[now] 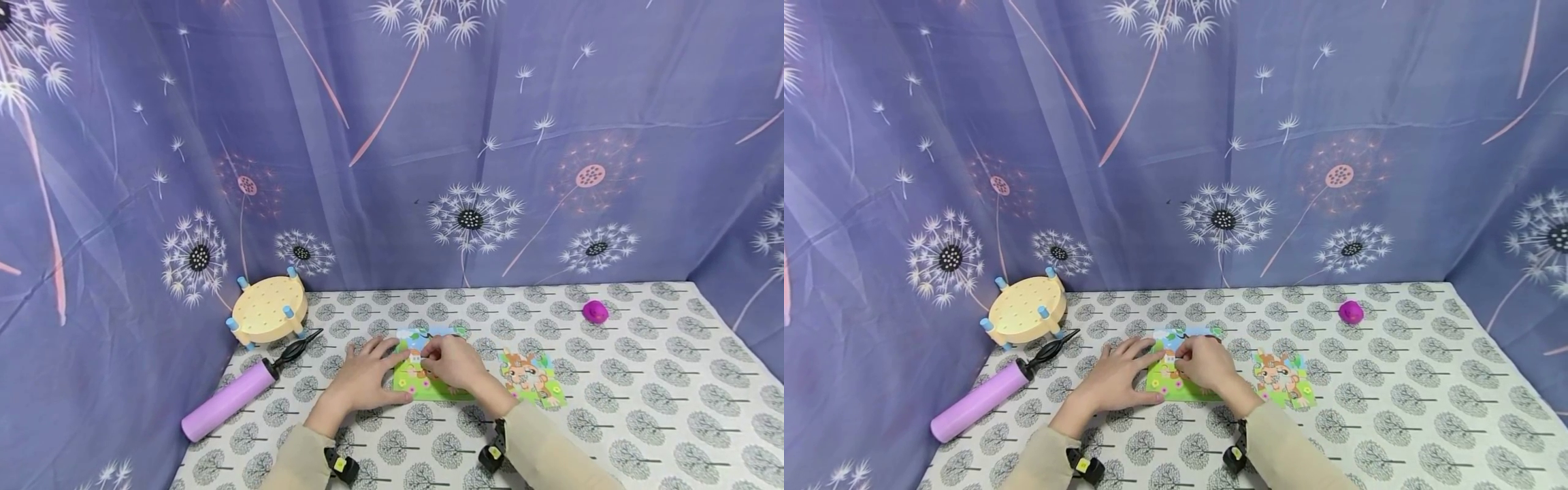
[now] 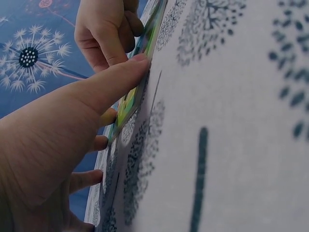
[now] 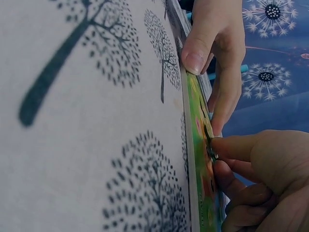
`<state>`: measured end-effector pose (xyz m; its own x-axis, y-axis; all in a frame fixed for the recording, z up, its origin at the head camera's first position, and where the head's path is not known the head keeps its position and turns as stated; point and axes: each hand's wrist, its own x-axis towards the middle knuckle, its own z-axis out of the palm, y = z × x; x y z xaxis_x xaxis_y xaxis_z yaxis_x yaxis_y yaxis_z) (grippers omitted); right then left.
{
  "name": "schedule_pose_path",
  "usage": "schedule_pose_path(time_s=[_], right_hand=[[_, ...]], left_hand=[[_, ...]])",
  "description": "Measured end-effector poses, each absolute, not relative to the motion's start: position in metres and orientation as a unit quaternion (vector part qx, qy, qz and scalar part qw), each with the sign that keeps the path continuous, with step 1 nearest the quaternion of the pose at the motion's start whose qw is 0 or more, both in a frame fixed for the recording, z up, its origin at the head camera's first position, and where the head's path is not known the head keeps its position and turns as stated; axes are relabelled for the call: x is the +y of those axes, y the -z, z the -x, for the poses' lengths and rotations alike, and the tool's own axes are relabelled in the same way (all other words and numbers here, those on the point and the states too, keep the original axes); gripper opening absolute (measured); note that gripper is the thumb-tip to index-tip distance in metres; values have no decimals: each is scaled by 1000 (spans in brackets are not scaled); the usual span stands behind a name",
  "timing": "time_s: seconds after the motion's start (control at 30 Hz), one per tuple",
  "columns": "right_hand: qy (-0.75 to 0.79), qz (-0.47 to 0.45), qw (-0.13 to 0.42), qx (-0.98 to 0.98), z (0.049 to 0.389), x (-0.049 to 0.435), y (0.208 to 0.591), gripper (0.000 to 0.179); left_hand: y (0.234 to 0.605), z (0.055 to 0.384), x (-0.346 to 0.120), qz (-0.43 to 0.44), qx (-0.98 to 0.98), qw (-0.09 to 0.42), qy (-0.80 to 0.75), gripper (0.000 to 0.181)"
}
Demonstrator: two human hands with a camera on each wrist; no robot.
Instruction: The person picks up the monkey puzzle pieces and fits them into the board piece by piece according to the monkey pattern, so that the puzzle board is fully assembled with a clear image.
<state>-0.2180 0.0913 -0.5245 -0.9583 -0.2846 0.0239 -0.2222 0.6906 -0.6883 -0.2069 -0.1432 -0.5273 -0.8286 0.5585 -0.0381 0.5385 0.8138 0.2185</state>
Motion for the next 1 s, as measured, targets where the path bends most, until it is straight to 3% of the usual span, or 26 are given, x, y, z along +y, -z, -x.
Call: schedule_pose_path(time_s=[1.0], right_hand=[[354,155,24,922,218,93,524,9]], left_hand=[[525,206,-142,-286,950,52,-115,87]])
